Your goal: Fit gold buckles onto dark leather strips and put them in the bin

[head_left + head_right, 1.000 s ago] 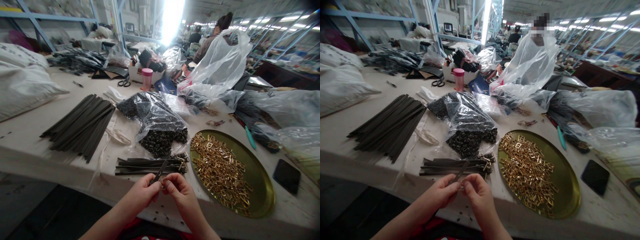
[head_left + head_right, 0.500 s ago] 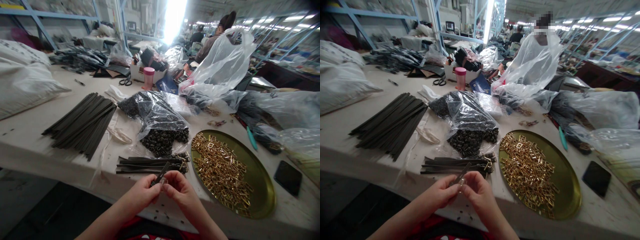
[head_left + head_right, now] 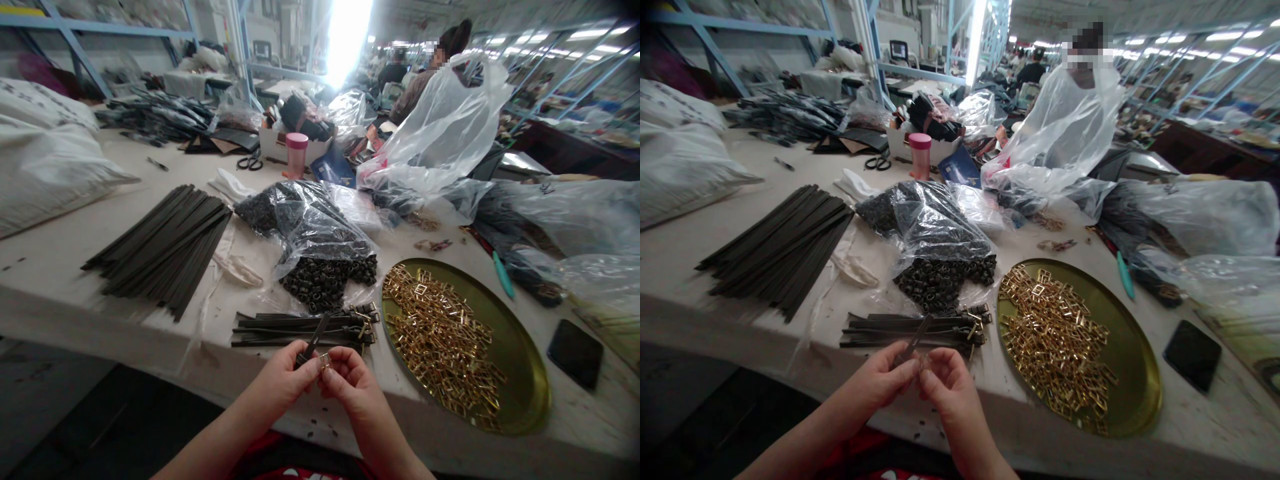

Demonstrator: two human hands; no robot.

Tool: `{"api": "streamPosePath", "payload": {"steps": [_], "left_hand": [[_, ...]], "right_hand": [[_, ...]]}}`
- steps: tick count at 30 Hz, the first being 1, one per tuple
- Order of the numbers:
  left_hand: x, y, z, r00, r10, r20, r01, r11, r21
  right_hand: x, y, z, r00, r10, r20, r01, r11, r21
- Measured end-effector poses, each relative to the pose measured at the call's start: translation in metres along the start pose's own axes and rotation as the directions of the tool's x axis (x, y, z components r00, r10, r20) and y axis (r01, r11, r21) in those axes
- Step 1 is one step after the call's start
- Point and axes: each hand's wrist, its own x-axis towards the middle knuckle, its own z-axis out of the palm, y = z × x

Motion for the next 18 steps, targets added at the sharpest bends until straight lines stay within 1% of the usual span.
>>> {"api": "streamPosePath", "payload": {"steps": [4, 6, 8, 10, 12, 14, 16, 18], "left_hand": [[0.000, 0.000, -0.001, 0.999, -0.027, 0.034, 0.025, 0.998, 0.064], [0.000, 0.000, -0.002, 0.997, -0.008, 0.079, 0.001, 0.996, 0.087], [-0.002, 0.002, -0.005, 0.994, 0.021, 0.109, -0.034, 0.992, 0.118], [-0.005, 0.005, -0.008, 0.992, 0.058, 0.108, -0.076, 0.983, 0.170], [-0.008, 0.007, -0.013, 0.991, 0.100, 0.086, -0.119, 0.959, 0.256], [-0.012, 0.008, -0.017, 0.988, 0.126, 0.088, -0.150, 0.918, 0.366], [-0.016, 0.008, -0.021, 0.987, 0.129, 0.097, -0.159, 0.872, 0.464], [-0.019, 0.007, -0.024, 0.986, 0.141, 0.094, -0.169, 0.833, 0.526]], "right_hand": [[-0.001, -0.004, -0.002, 0.991, -0.135, 0.024, 0.137, 0.973, -0.185], [-0.001, -0.008, -0.001, 0.987, -0.155, 0.042, 0.160, 0.963, -0.216], [-0.001, -0.012, 0.000, 0.987, -0.151, 0.050, 0.158, 0.968, -0.197], [0.000, -0.014, 0.001, 0.989, -0.149, 0.026, 0.151, 0.977, -0.150], [0.002, -0.016, 0.001, 0.991, -0.133, -0.026, 0.132, 0.990, -0.058], [0.004, -0.018, 0.002, 0.993, -0.080, -0.084, 0.087, 0.993, 0.085], [0.005, -0.020, 0.004, 0.992, -0.007, -0.124, 0.035, 0.973, 0.227], [0.005, -0.021, 0.005, 0.989, 0.054, -0.135, -0.009, 0.950, 0.313]]}}
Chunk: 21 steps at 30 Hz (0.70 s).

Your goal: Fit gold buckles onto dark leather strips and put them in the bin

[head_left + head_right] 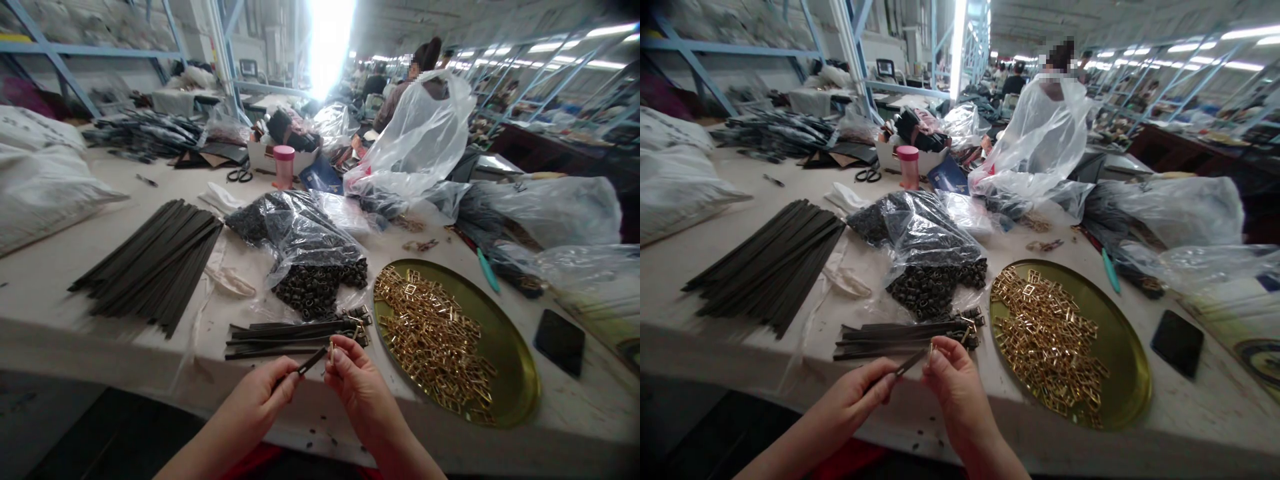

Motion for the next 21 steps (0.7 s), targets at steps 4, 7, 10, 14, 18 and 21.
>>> {"api": "streamPosePath", "payload": {"steps": [4, 7, 10, 14, 18, 21], "left_hand": [[-0.003, -0.002, 0.001, 0.998, 0.057, -0.016, -0.055, 0.993, 0.109], [-0.001, -0.001, 0.005, 0.996, 0.082, -0.036, -0.076, 0.987, 0.141], [0.002, 0.004, 0.011, 0.996, 0.061, -0.062, -0.055, 0.995, 0.084], [0.002, 0.010, 0.019, 1.000, 0.010, -0.023, -0.011, 0.996, -0.085], [0.002, 0.009, 0.020, 0.998, 0.038, 0.054, -0.023, 0.968, -0.252], [0.003, 0.005, 0.019, 0.998, 0.037, 0.053, -0.020, 0.954, -0.300]], "right_hand": [[-0.003, 0.000, 0.001, 0.997, 0.072, 0.009, -0.072, 0.996, 0.044], [-0.007, 0.005, 0.001, 0.995, 0.091, 0.027, -0.092, 0.995, 0.031], [-0.010, 0.014, 0.003, 0.992, 0.096, 0.086, -0.092, 0.995, -0.040], [-0.014, 0.025, 0.001, 0.986, 0.004, 0.164, 0.025, 0.984, -0.179], [-0.015, 0.027, -0.002, 0.987, -0.009, 0.158, 0.040, 0.980, -0.196], [-0.015, 0.025, 0.000, 0.987, -0.029, 0.157, 0.063, 0.975, -0.213]]}}
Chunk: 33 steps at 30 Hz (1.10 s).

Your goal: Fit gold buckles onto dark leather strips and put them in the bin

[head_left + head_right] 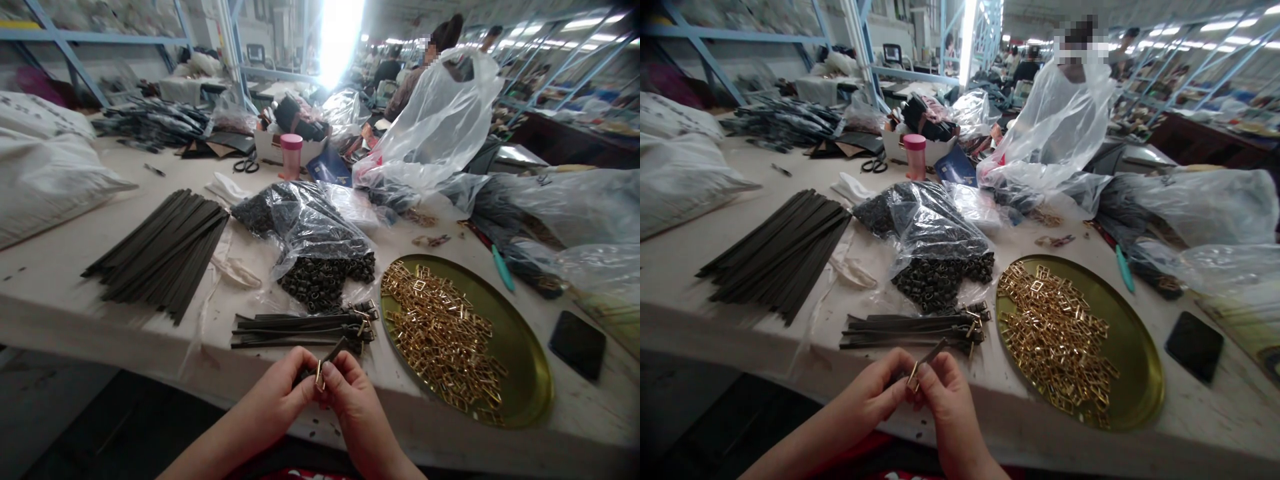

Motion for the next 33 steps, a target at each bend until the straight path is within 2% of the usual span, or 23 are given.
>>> {"api": "streamPosePath", "payload": {"steps": [4, 7, 9, 11, 13, 14, 16, 20, 23, 28, 33], "left_hand": [[0.002, -0.001, 0.000, 0.999, -0.046, -0.027, 0.045, 0.999, -0.023], [0.003, -0.002, 0.001, 0.996, -0.081, -0.048, 0.081, 0.997, -0.013], [0.003, -0.004, 0.001, 0.995, -0.091, -0.048, 0.090, 0.996, -0.028], [0.002, -0.007, 0.000, 0.995, -0.091, -0.047, 0.088, 0.995, -0.050], [0.001, -0.010, -0.001, 0.994, -0.094, -0.054, 0.090, 0.994, -0.066], [0.000, -0.012, -0.001, 0.993, -0.100, -0.063, 0.095, 0.993, -0.072], [-0.001, -0.013, -0.001, 0.989, -0.128, -0.074, 0.121, 0.989, -0.086], [-0.005, -0.007, 0.000, 0.984, -0.173, -0.039, 0.166, 0.978, -0.129], [-0.008, -0.002, 0.002, 0.984, -0.177, -0.035, 0.172, 0.978, -0.118], [-0.012, -0.005, 0.005, 0.985, -0.158, -0.073, 0.153, 0.986, -0.069], [-0.013, -0.013, 0.009, 0.986, -0.141, -0.092, 0.140, 0.990, -0.017]], "right_hand": [[0.002, 0.001, 0.000, 0.996, -0.086, -0.005, 0.085, 0.989, -0.122], [0.003, 0.005, -0.007, 0.969, -0.245, -0.019, 0.228, 0.926, -0.299], [0.002, 0.007, -0.014, 0.906, -0.420, 0.053, 0.388, 0.773, -0.502], [-0.001, 0.004, -0.020, 0.813, -0.548, 0.198, 0.523, 0.537, -0.662], [-0.005, -0.003, -0.024, 0.741, -0.576, 0.347, 0.610, 0.360, -0.706], [-0.008, -0.008, -0.024, 0.722, -0.560, 0.406, 0.643, 0.325, -0.694], [-0.012, -0.016, -0.023, 0.724, -0.509, 0.466, 0.672, 0.366, -0.644], [-0.012, -0.026, -0.021, 0.857, -0.352, 0.377, 0.514, 0.644, -0.566], [-0.007, -0.028, -0.020, 0.905, -0.228, 0.359, 0.398, 0.748, -0.531], [-0.005, -0.027, -0.020, 0.916, -0.141, 0.376, 0.328, 0.803, -0.497], [-0.007, -0.030, -0.022, 0.885, -0.135, 0.446, 0.390, 0.737, -0.552]]}}
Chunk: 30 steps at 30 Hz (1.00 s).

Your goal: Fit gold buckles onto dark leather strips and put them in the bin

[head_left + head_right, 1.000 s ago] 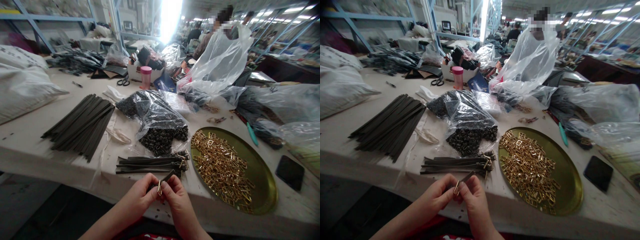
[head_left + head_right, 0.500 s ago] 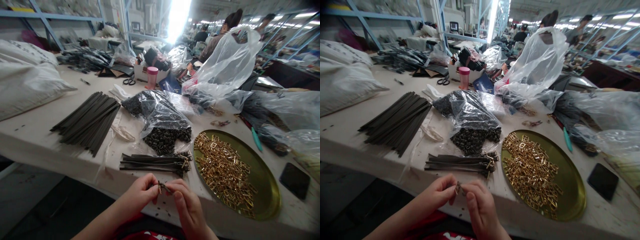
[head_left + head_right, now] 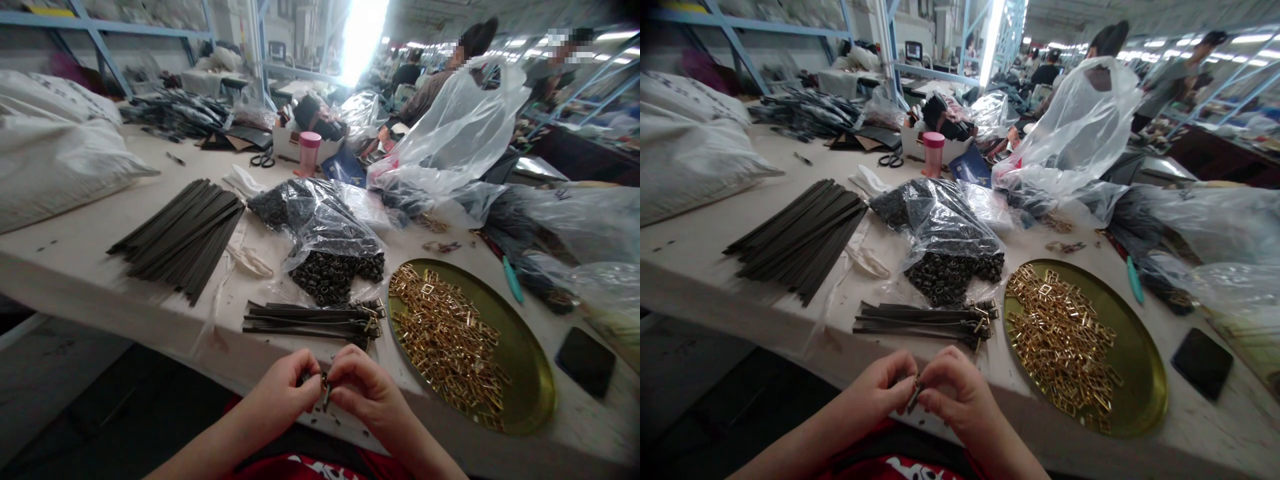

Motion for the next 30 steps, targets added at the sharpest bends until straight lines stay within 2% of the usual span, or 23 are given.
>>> {"api": "streamPosePath", "payload": {"steps": [6, 12, 18, 23, 25, 28, 30], "left_hand": [[0.000, 0.005, 0.002, 0.999, 0.012, -0.031, -0.009, 0.994, 0.112], [0.004, 0.005, 0.002, 1.000, -0.004, 0.016, 0.003, 0.999, 0.051], [0.004, 0.007, 0.004, 0.998, -0.017, 0.054, 0.016, 1.000, 0.008], [0.004, 0.009, 0.003, 0.998, -0.019, 0.065, 0.018, 1.000, 0.017], [0.006, 0.006, 0.003, 0.999, 0.003, 0.043, -0.006, 0.998, 0.069], [0.009, -0.001, 0.005, 0.999, 0.045, -0.005, -0.044, 0.989, 0.144], [0.010, -0.002, 0.007, 0.998, 0.061, -0.030, -0.055, 0.983, 0.175]], "right_hand": [[0.000, -0.001, -0.002, 1.000, -0.015, 0.014, 0.016, 0.997, -0.077], [0.001, 0.002, -0.001, 1.000, 0.005, 0.010, -0.004, 0.996, -0.094], [0.002, 0.008, -0.004, 0.982, 0.188, 0.003, -0.185, 0.967, 0.175], [0.005, 0.014, -0.003, 0.961, 0.274, -0.030, -0.251, 0.915, 0.316], [0.005, 0.016, -0.002, 0.955, 0.287, -0.068, -0.260, 0.928, 0.267], [0.004, 0.017, 0.001, 0.961, 0.235, -0.143, -0.222, 0.970, 0.103], [0.002, 0.017, 0.002, 0.964, 0.203, -0.173, -0.197, 0.979, 0.053]]}}
